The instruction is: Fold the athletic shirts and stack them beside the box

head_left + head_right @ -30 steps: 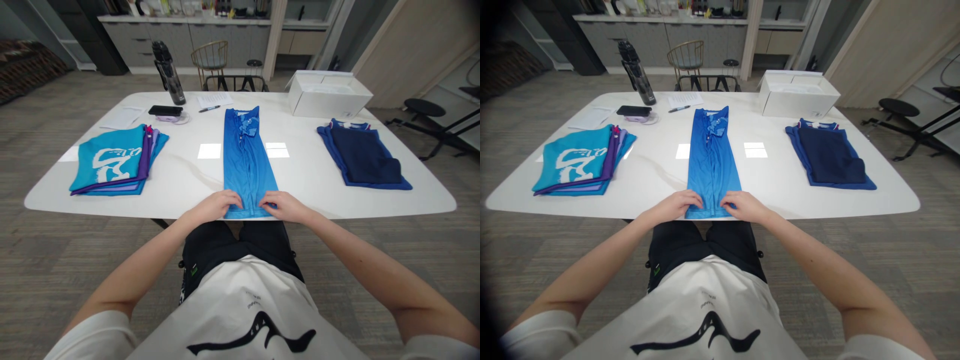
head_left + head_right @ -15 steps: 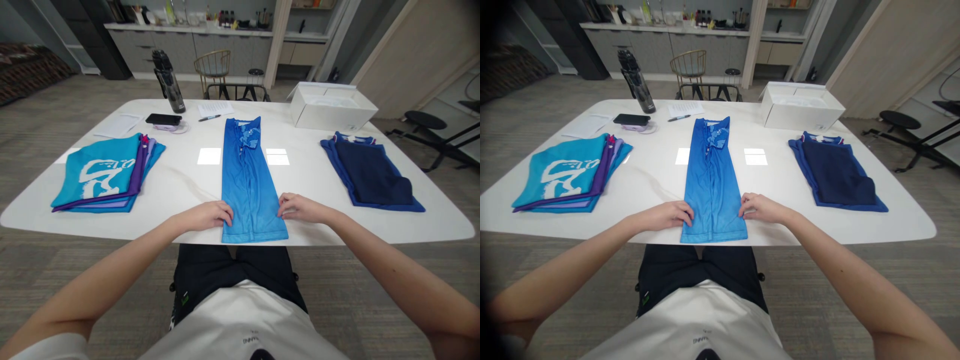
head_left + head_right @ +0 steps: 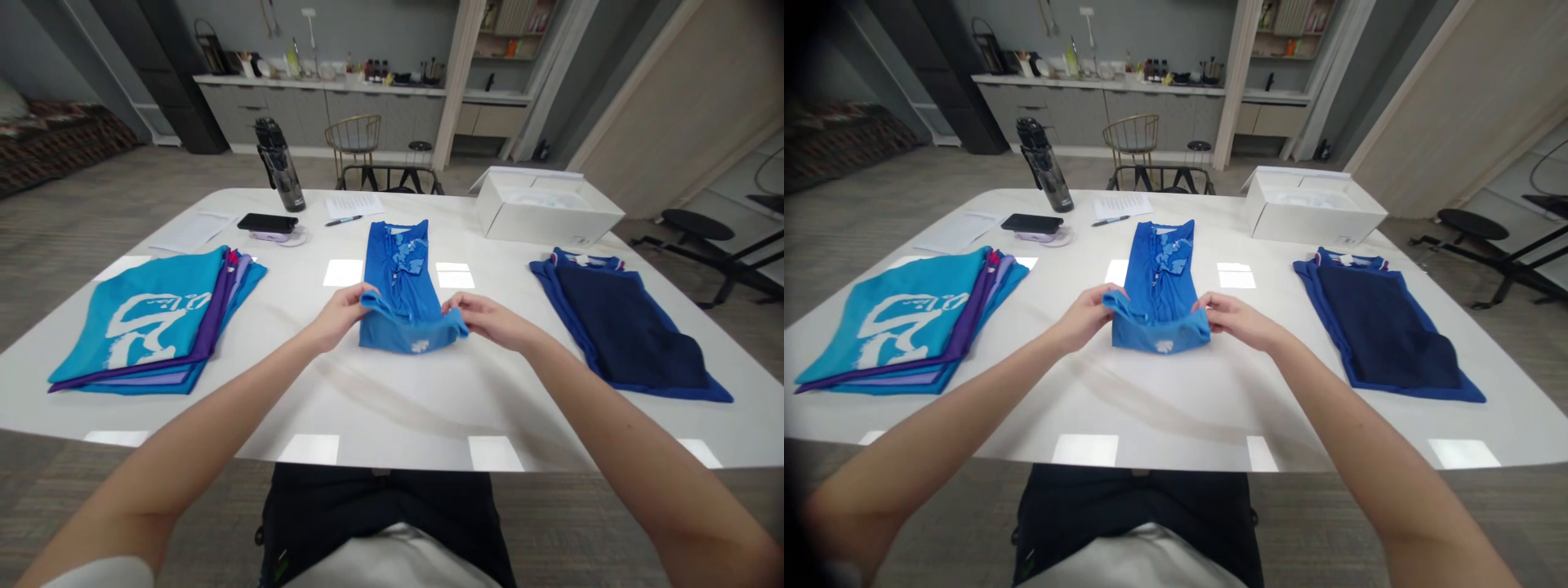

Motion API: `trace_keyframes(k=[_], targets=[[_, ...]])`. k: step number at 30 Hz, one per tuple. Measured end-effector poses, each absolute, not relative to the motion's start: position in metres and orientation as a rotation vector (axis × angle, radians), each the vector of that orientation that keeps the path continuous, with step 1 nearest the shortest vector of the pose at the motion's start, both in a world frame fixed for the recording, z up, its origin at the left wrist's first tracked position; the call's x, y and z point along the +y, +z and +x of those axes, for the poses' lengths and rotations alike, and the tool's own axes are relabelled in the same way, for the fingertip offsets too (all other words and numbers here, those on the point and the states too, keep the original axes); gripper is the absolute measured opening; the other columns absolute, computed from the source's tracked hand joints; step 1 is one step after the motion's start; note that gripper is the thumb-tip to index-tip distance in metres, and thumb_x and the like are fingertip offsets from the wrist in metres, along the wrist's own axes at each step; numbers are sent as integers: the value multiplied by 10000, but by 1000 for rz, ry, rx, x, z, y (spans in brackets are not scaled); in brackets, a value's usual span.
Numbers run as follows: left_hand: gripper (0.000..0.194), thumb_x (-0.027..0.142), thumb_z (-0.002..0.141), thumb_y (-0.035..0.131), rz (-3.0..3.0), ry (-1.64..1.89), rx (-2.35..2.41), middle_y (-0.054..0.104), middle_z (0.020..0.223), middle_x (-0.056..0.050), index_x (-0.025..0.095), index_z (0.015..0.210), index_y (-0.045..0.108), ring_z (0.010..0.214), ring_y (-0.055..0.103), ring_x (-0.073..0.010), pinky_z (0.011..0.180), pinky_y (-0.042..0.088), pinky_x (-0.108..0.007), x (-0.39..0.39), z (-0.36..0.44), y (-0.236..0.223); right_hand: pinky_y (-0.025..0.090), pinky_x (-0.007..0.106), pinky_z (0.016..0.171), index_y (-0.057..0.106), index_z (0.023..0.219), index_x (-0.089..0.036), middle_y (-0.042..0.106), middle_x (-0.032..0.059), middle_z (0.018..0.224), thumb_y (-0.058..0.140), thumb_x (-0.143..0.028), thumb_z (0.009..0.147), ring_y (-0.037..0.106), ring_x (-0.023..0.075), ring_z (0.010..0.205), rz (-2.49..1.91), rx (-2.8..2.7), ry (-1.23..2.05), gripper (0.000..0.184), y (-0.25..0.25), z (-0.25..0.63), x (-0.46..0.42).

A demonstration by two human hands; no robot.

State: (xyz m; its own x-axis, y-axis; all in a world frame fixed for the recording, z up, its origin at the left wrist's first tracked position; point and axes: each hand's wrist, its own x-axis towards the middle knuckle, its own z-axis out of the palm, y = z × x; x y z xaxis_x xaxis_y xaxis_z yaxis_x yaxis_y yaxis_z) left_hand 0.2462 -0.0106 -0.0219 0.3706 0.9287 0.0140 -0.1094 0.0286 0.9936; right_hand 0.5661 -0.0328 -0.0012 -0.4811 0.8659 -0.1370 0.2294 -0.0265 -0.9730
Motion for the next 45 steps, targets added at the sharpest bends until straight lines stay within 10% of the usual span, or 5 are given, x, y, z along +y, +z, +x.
trace_keyframes(k=[7,21,45], targets=[[262,254,608,851,861,920,1284,751,811,-89,142,790,699,760,694,-208,696,539,-307,80,269,-55,180,234,397,547,735,-210,464,-28,538,650,-722,835,317,92,421,-1685,-1175,1422,532,-53,541,66],[400,428,707,825,1153,1038,1084,750,883,-34,180,1004,723,735,670,-164,656,510,-259,117,260,-26,518,302,651,693,882,-210,742,49,821,730,-537,781,665,222,780,-1414,-1404,957,345,-53,547,95],[204,150,802,593,1348,1268,1406,720,994,-91,142,984,686,1007,671,-257,957,526,-403,319,304,-59,532,335,772,727,974,-166,713,32,795,611,-302,820,643,212,784,-1539,-1342,662,235,-66,548,293]])
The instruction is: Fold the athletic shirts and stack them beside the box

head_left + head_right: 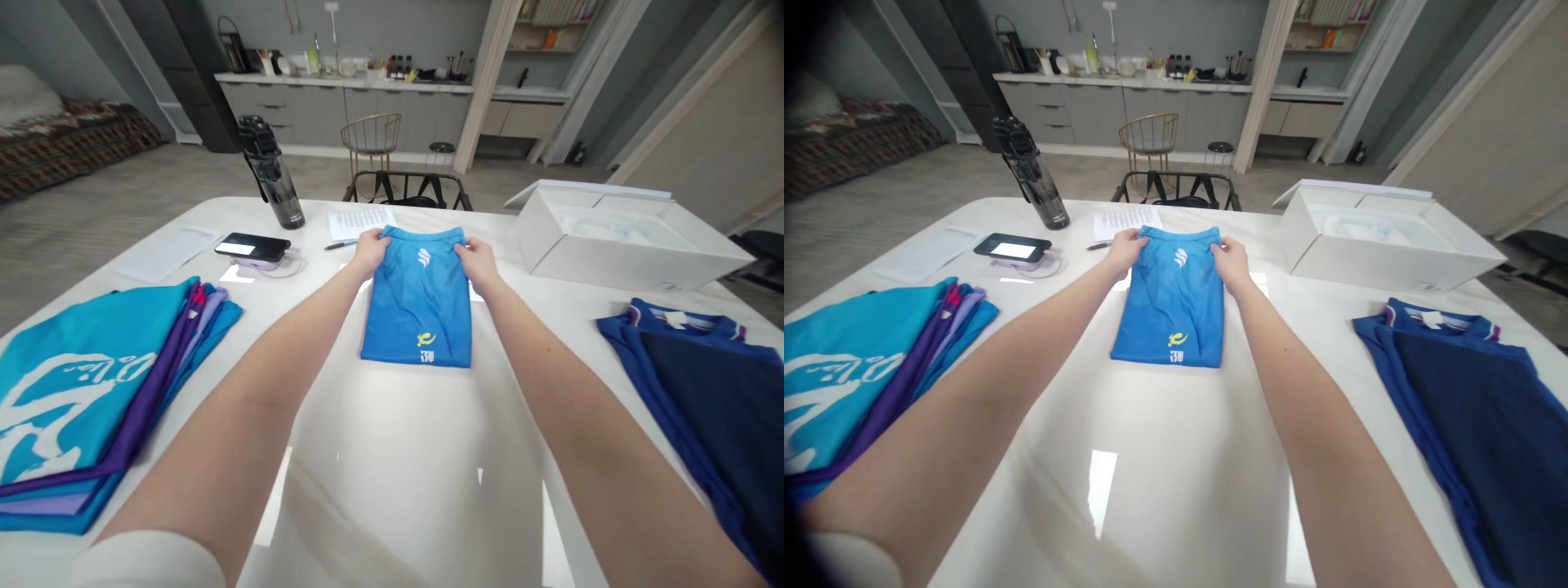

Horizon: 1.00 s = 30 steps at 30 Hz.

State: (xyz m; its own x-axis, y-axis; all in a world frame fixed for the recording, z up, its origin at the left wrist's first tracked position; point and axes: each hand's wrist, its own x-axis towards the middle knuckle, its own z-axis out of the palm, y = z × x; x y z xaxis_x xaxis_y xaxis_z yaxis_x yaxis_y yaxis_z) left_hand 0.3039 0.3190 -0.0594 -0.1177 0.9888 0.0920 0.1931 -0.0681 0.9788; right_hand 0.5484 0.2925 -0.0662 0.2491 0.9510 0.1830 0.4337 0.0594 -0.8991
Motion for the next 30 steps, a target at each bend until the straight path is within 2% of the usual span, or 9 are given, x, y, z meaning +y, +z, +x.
trace_keyframes(k=[3,5,13,17,19,22,24,27,30], targets=[[485,44,746,574,1653,1235,1618,610,1342,-162,138,1217,638,1311,543,-303,1153,400,-450,314,313,-83,507,403,925,714,1144,-177,743,92,1017,617,-234,831,661,269,966,-1778,-1546,474,332,-91,547,296],[559,22,751,548,1948,1196,1581,487,1486,-172,146,1294,601,1413,449,-299,1209,340,-442,302,319,-87,478,427,989,676,1249,-206,722,105,1158,575,-203,857,643,283,1076,-1774,-1659,365,405,-98,545,294],[420,10,854,443,2290,1180,1541,542,1337,-122,192,1186,625,1261,548,-255,1102,454,-397,278,343,-62,472,457,959,547,1351,-249,686,81,1113,474,-211,921,628,275,1011,-1756,-1561,228,438,-88,538,309],[380,67,924,422,2317,939,1666,584,1320,-150,151,1226,636,1223,582,-267,1076,472,-406,279,345,-70,426,592,987,582,1349,-211,616,185,1310,490,-229,928,543,383,1192,-1987,-1650,67,431,-84,530,300],[378,146,987,389,2404,750,1621,592,1374,-160,138,1273,636,1270,571,-274,1121,438,-441,277,345,-78,399,579,1045,552,1413,-158,558,219,1416,427,-204,955,501,381,1278,-1871,-1778,-65,477,-83,520,291],[463,294,1055,313,2450,476,1574,516,1532,-145,155,1410,577,1426,459,-289,1207,328,-529,274,347,-90,338,535,1153,530,1472,-150,536,167,1501,306,-213,1013,463,318,1377,-1717,-2071,15,515,-88,504,280],[525,374,1064,296,2435,351,1609,421,1621,-111,187,1518,483,1517,337,-294,1245,237,-570,272,347,-97,271,573,1202,511,1509,-181,486,116,1571,259,-293,1051,395,311,1456,-1774,-2192,140,535,-94,496,276],[581,445,1057,288,2440,286,1660,317,1680,-55,242,1594,380,1570,220,-290,1274,148,-566,270,346,-103,174,616,1235,408,1589,-228,345,66,1664,226,-409,1075,260,318,1542,-1912,-2229,215,574,-101,494,275],[602,483,1054,267,2437,277,1671,291,1690,-42,259,1603,368,1576,199,-295,1277,138,-557,270,344,-104,153,596,1250,344,1619,-260,274,41,1692,190,-470,1080,206,304,1565,-1978,-2217,233,599,-101,497,272]])
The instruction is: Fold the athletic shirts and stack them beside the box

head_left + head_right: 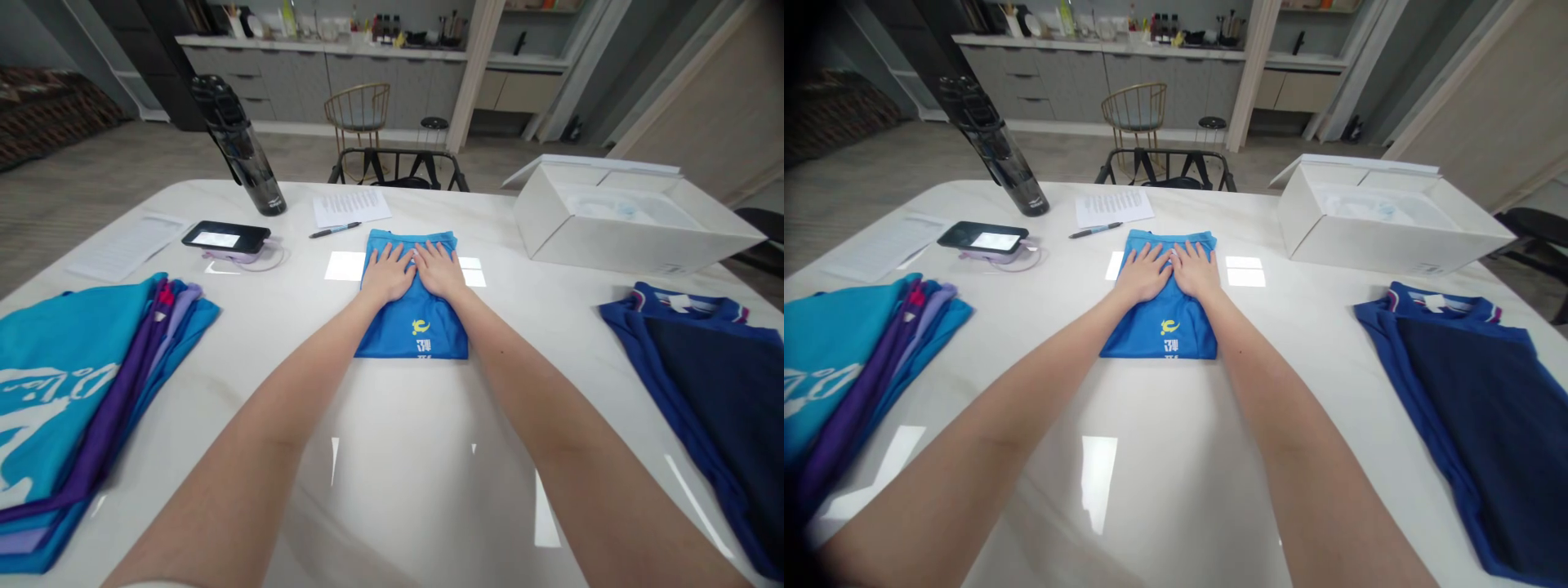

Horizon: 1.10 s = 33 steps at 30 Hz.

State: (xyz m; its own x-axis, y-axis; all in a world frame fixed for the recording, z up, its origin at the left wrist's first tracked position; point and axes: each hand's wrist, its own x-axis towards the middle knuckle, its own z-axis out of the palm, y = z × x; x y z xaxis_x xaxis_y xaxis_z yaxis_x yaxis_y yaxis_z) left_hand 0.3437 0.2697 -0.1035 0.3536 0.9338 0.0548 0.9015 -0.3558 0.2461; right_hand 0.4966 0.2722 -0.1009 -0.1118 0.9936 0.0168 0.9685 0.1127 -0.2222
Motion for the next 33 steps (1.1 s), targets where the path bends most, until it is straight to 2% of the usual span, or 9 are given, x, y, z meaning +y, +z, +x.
trace_keyframes(k=[5,9,11,16,20,25,29,31,33], targets=[[597,484,1055,288,2468,292,1644,313,1680,-62,242,1590,394,1567,227,-305,1269,159,-567,267,342,-102,156,568,1260,330,1625,-273,262,33,1697,168,-518,1077,186,294,1573,-1997,-2232,228,621,-98,502,258],[478,284,1045,337,2611,447,1516,496,1572,-99,197,1455,568,1482,405,-254,1250,261,-488,257,341,-99,147,601,1253,301,1633,-290,237,32,1704,180,-547,1071,176,306,1575,-1983,-2276,240,629,-96,509,244],[453,249,1044,333,2626,484,1461,546,1528,-104,194,1393,618,1450,451,-250,1236,292,-482,246,342,-96,127,651,1239,282,1638,-294,208,33,1711,188,-534,1074,161,318,1577,-1982,-2275,312,619,-93,511,236],[478,344,1066,311,2418,485,1602,441,1605,-132,207,1449,562,1495,389,-301,1217,278,-598,199,344,-91,99,761,1184,391,1592,-262,268,65,1690,220,-414,1080,195,341,1565,-1917,-2222,291,561,-86,500,197],[497,324,1065,297,2449,449,1596,422,1622,-107,226,1503,510,1510,369,-274,1242,253,-552,158,339,-96,159,695,1213,436,1568,-219,341,97,1660,244,-332,1069,264,323,1544,-1845,-2227,229,547,-91,487,159],[558,487,1060,320,2469,455,1628,391,1642,-79,264,1553,456,1543,303,-279,1273,182,-515,136,323,-101,171,603,1241,385,1599,-245,303,81,1680,256,-483,1078,244,314,1553,-1885,-2186,212,587,-100,493,141],[590,496,1063,325,2458,434,1564,356,1659,-101,219,1577,408,1552,278,-286,1277,167,-508,131,309,-97,171,579,1247,380,1596,-196,302,119,1677,291,-493,1074,274,301,1543,-1876,-2081,283,607,-101,507,138],[599,476,1060,357,2393,508,1565,346,1660,-129,187,1585,376,1548,288,-283,1271,185,-507,126,299,-96,256,519,1231,453,1545,-155,395,150,1627,350,-438,1060,363,274,1499,-1808,-1966,278,571,-100,518,132],[611,435,1037,439,2273,641,1621,377,1636,-165,154,1574,368,1517,349,-273,1250,255,-473,117,286,-95,395,455,1145,600,1407,-141,574,169,1470,430,-394,1021,521,269,1366,-1776,-1818,241,491,-99,530,121]])
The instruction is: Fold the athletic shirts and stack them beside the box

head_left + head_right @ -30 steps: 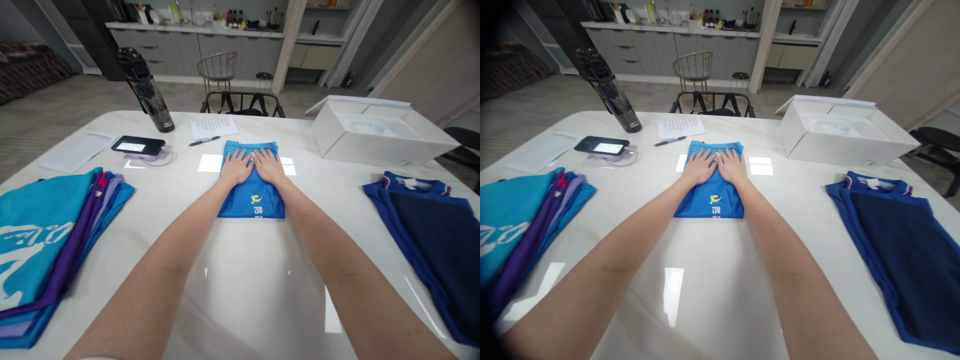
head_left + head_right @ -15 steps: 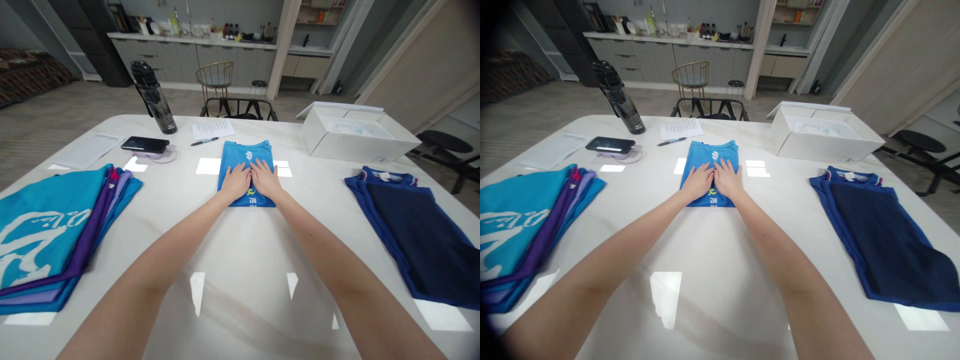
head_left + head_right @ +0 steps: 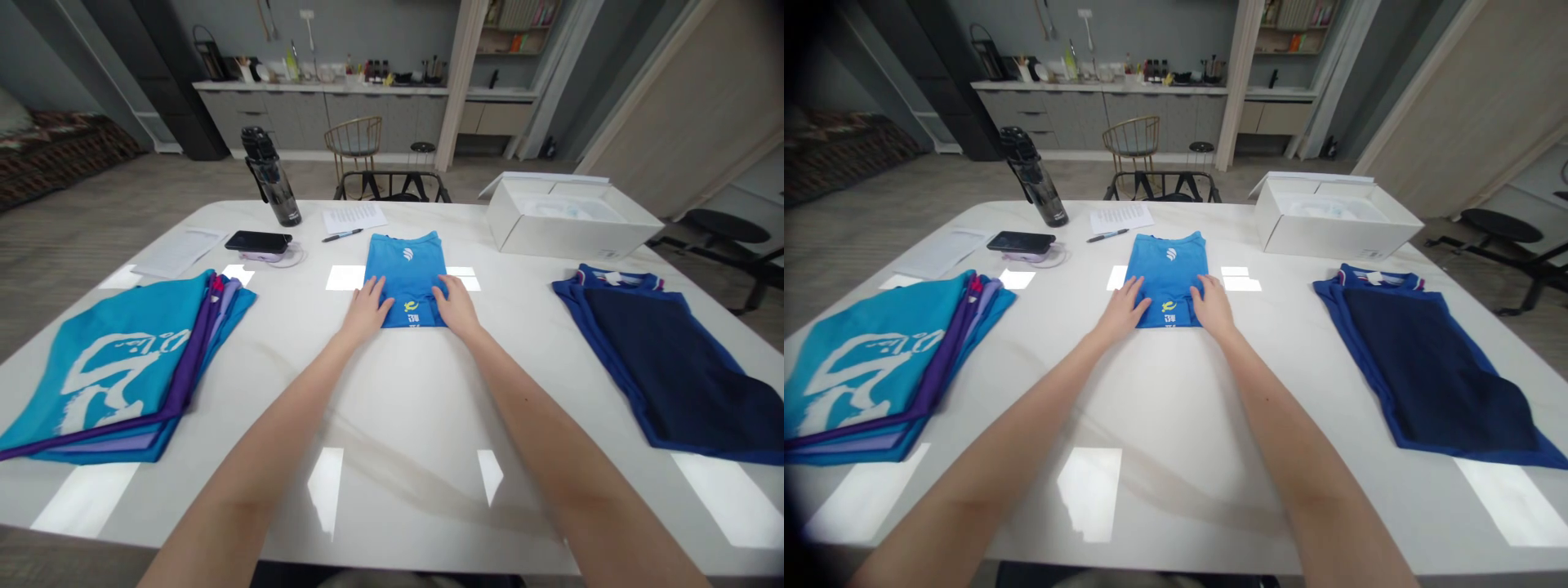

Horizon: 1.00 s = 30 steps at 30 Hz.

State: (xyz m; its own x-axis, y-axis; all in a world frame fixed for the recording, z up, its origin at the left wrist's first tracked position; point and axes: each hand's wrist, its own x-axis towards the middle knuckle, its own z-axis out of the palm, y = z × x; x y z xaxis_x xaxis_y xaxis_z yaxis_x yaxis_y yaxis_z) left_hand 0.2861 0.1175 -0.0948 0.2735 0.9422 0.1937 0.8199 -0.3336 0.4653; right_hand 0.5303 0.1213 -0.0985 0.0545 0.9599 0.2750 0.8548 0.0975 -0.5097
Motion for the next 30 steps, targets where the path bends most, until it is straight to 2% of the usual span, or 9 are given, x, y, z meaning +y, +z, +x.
trace_keyframes(k=[2,5,9,12,14,21,25,28,30], targets=[[607,390,991,531,2135,758,1720,476,1554,-191,129,1526,416,1436,460,-269,1190,359,-419,107,273,-93,500,415,988,731,1182,-166,719,150,1202,518,-398,971,658,279,1130,-1835,-1692,261,379,-95,544,108],[490,405,940,595,1993,744,1891,656,1302,-177,128,1344,575,1238,605,-302,1061,459,-420,89,259,-90,516,378,785,773,903,-211,756,104,902,640,-509,892,697,277,871,-2019,-1614,405,327,-85,558,88],[363,527,918,588,1918,571,1961,738,986,-112,195,1027,684,1012,675,-313,893,487,-412,75,251,-85,462,338,672,751,763,-239,749,74,805,724,-620,789,690,263,782,-2136,-1651,636,383,-75,558,71],[318,539,882,618,1872,558,1933,743,872,-74,228,878,685,918,683,-288,799,466,-367,73,249,-83,446,310,665,762,806,-247,755,44,840,742,-575,775,683,228,779,-2039,-1659,681,330,-79,554,65],[278,512,859,645,1841,582,1896,741,844,-45,238,849,685,867,679,-260,764,448,-345,73,248,-83,445,299,683,771,859,-244,751,31,859,741,-536,772,670,210,788,-1950,-1634,677,306,-86,552,63],[292,503,833,641,1768,713,1741,724,813,-3,238,886,750,785,649,-201,709,437,-302,74,243,-88,416,290,631,777,999,-170,678,14,781,767,-496,670,520,149,641,-1634,-1503,944,464,-89,549,59],[311,519,823,642,1782,747,1733,734,837,2,250,922,762,802,654,-199,716,434,-297,74,245,-92,407,293,622,757,1045,-190,604,-24,690,738,-477,706,461,146,605,-1593,-1514,897,445,-86,542,53],[307,529,845,611,1812,765,1733,724,803,5,258,870,753,779,644,-195,708,428,-295,75,246,-95,448,295,670,671,1068,-216,700,13,923,729,-462,721,481,136,640,-1464,-1521,866,429,-91,538,52],[301,522,854,602,1820,797,1724,717,784,7,257,838,744,763,636,-190,706,425,-293,75,246,-96,458,289,683,600,1077,-229,711,32,1060,735,-445,717,474,118,635,-1397,-1504,873,442,-96,537,53]])
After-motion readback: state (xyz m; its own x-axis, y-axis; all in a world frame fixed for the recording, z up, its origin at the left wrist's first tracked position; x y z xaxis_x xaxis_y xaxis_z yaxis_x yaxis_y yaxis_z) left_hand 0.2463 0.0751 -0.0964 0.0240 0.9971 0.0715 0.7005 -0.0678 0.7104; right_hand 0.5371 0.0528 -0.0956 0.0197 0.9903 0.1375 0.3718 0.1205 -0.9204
